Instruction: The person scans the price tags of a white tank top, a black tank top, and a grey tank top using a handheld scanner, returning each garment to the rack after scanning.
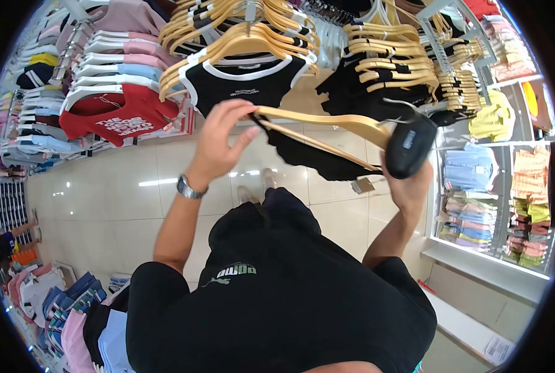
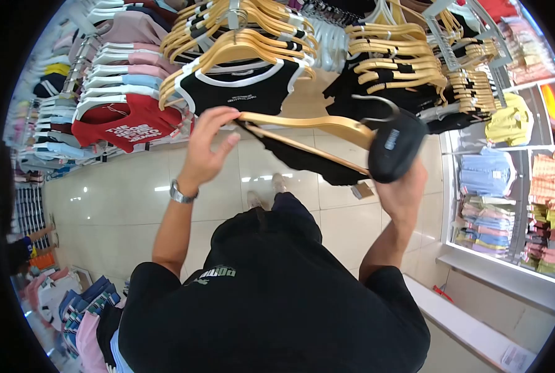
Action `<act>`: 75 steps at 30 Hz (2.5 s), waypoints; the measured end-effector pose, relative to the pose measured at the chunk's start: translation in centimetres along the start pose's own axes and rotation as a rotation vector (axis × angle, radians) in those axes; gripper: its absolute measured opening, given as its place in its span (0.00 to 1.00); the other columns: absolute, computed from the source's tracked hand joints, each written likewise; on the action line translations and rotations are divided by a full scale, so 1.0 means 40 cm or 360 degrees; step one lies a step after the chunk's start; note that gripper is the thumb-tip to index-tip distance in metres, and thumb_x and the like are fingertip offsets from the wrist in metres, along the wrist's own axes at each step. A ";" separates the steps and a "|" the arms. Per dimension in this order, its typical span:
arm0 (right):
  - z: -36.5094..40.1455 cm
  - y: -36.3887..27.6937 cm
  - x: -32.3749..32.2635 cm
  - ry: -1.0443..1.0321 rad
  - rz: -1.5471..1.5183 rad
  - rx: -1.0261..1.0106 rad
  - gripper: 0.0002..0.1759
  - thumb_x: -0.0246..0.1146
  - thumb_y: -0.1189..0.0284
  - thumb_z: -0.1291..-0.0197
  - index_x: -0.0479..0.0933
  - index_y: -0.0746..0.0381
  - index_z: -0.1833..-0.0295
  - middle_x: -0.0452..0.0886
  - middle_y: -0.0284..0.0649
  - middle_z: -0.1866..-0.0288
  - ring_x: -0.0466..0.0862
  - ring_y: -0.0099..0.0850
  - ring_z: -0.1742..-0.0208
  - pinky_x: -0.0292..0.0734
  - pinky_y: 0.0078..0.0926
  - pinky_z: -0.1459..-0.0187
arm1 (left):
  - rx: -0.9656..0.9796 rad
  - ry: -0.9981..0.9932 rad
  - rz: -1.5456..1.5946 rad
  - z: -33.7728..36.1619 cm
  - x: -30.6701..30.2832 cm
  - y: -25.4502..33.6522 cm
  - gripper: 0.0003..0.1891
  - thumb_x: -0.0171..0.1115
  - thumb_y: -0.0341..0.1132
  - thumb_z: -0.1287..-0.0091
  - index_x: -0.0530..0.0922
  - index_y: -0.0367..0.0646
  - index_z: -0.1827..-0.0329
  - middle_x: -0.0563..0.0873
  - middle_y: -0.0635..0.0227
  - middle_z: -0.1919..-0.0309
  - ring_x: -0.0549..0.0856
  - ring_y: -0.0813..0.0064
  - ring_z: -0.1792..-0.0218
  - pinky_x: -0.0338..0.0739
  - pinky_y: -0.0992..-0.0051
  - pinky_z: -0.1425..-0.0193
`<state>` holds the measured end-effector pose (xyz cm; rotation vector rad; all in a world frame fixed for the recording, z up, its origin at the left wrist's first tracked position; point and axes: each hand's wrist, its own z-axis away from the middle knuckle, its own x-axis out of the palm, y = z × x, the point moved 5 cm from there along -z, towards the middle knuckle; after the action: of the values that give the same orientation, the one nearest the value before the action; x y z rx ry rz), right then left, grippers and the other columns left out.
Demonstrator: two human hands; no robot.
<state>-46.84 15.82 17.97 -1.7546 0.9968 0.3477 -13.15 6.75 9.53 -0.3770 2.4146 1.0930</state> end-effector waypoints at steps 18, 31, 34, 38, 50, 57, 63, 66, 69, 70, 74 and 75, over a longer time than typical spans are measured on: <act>-0.301 -0.093 0.388 -0.0547 -0.0215 -0.0180 0.24 0.78 0.70 0.50 0.80 0.67 0.48 0.87 0.46 0.57 0.87 0.36 0.58 0.80 0.32 0.50 | -0.0516 0.0347 -0.0362 -0.004 -0.141 -0.206 0.13 0.65 0.46 0.28 0.84 0.45 0.59 0.83 0.66 0.77 0.83 0.68 0.75 0.73 0.71 0.70; -0.285 0.028 0.401 -0.0558 -0.0416 0.0069 0.21 0.79 0.71 0.49 0.81 0.67 0.53 0.86 0.37 0.62 0.83 0.25 0.61 0.79 0.26 0.54 | -0.0812 0.0274 -0.0138 0.041 -0.141 -0.325 0.16 0.64 0.48 0.27 0.84 0.43 0.56 0.86 0.63 0.73 0.84 0.69 0.72 0.75 0.71 0.66; -0.273 0.056 0.412 -0.0545 -0.0458 0.0082 0.19 0.78 0.72 0.48 0.81 0.67 0.53 0.87 0.36 0.62 0.84 0.24 0.61 0.79 0.25 0.53 | -0.0809 0.0282 -0.0161 0.049 -0.139 -0.330 0.17 0.65 0.48 0.27 0.84 0.41 0.56 0.86 0.63 0.73 0.84 0.71 0.72 0.76 0.72 0.65; -0.245 0.100 0.414 -0.0332 -0.0586 0.0104 0.16 0.75 0.77 0.45 0.82 0.67 0.51 0.88 0.36 0.58 0.85 0.22 0.58 0.79 0.23 0.52 | -0.0820 0.0190 0.0062 0.033 -0.145 -0.328 0.14 0.68 0.42 0.28 0.85 0.37 0.57 0.86 0.68 0.72 0.83 0.80 0.69 0.76 0.76 0.63; 0.003 0.228 0.481 -0.0780 -0.0809 0.0495 0.26 0.79 0.76 0.51 0.80 0.66 0.45 0.84 0.36 0.55 0.83 0.26 0.54 0.78 0.26 0.48 | -0.1041 -0.0080 0.0957 0.120 -0.117 -0.456 0.14 0.64 0.33 0.27 0.80 0.37 0.42 0.88 0.63 0.50 0.85 0.78 0.48 0.76 0.80 0.42; 0.006 0.323 0.645 -0.0874 -0.0646 0.0108 0.37 0.77 0.76 0.57 0.75 0.68 0.37 0.70 0.48 0.30 0.75 0.44 0.31 0.70 0.35 0.33 | -0.1123 0.0177 0.0697 0.113 -0.112 -0.453 0.15 0.68 0.32 0.29 0.84 0.35 0.44 0.90 0.66 0.56 0.85 0.82 0.58 0.78 0.80 0.52; -0.046 0.336 0.732 -0.1093 -0.0758 0.0008 0.41 0.75 0.77 0.59 0.73 0.69 0.33 0.62 0.51 0.22 0.64 0.46 0.21 0.63 0.35 0.24 | -0.1080 -0.0081 0.0124 0.051 -0.158 -0.408 0.17 0.70 0.31 0.32 0.85 0.39 0.41 0.90 0.71 0.61 0.79 0.90 0.70 0.74 0.85 0.67; -0.057 0.346 0.786 -0.1103 -0.0735 -0.0042 0.42 0.76 0.76 0.59 0.73 0.68 0.33 0.59 0.53 0.20 0.61 0.47 0.19 0.61 0.35 0.23 | -0.1130 -0.0117 0.0414 0.064 -0.155 -0.434 0.18 0.70 0.30 0.32 0.83 0.37 0.40 0.90 0.71 0.60 0.80 0.88 0.67 0.76 0.83 0.62; -0.067 0.366 0.821 -0.1102 -0.0602 -0.0007 0.43 0.78 0.74 0.60 0.73 0.68 0.33 0.60 0.54 0.20 0.61 0.47 0.19 0.61 0.35 0.23 | -0.1227 -0.0199 0.0769 0.110 -0.147 -0.479 0.19 0.68 0.29 0.32 0.79 0.32 0.39 0.88 0.62 0.50 0.87 0.73 0.51 0.81 0.72 0.40; -0.066 0.378 0.833 -0.1133 -0.0639 0.0116 0.43 0.78 0.74 0.60 0.74 0.67 0.33 0.63 0.54 0.22 0.64 0.46 0.21 0.62 0.35 0.24 | -0.1254 -0.0150 0.0892 0.138 -0.129 -0.503 0.20 0.69 0.29 0.32 0.79 0.33 0.39 0.87 0.62 0.49 0.86 0.72 0.48 0.79 0.71 0.38; -0.060 0.359 0.839 -0.1325 -0.0745 0.0362 0.37 0.79 0.73 0.59 0.78 0.67 0.39 0.81 0.50 0.38 0.80 0.40 0.37 0.72 0.32 0.33 | -0.1365 -0.0185 0.0908 0.248 -0.027 -0.598 0.23 0.71 0.33 0.33 0.76 0.33 0.38 0.86 0.61 0.46 0.82 0.73 0.42 0.75 0.72 0.34; -0.047 0.369 0.845 -0.1375 -0.0675 0.0471 0.34 0.79 0.72 0.58 0.80 0.67 0.42 0.83 0.47 0.43 0.82 0.37 0.42 0.74 0.31 0.37 | -0.1393 -0.0254 0.0801 0.258 0.001 -0.604 0.25 0.72 0.34 0.34 0.75 0.33 0.38 0.85 0.61 0.46 0.81 0.74 0.40 0.74 0.72 0.34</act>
<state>-37.77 -2.97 -12.49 -1.2881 0.0452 0.5776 0.09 -1.04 -11.79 0.0754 1.8014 2.2862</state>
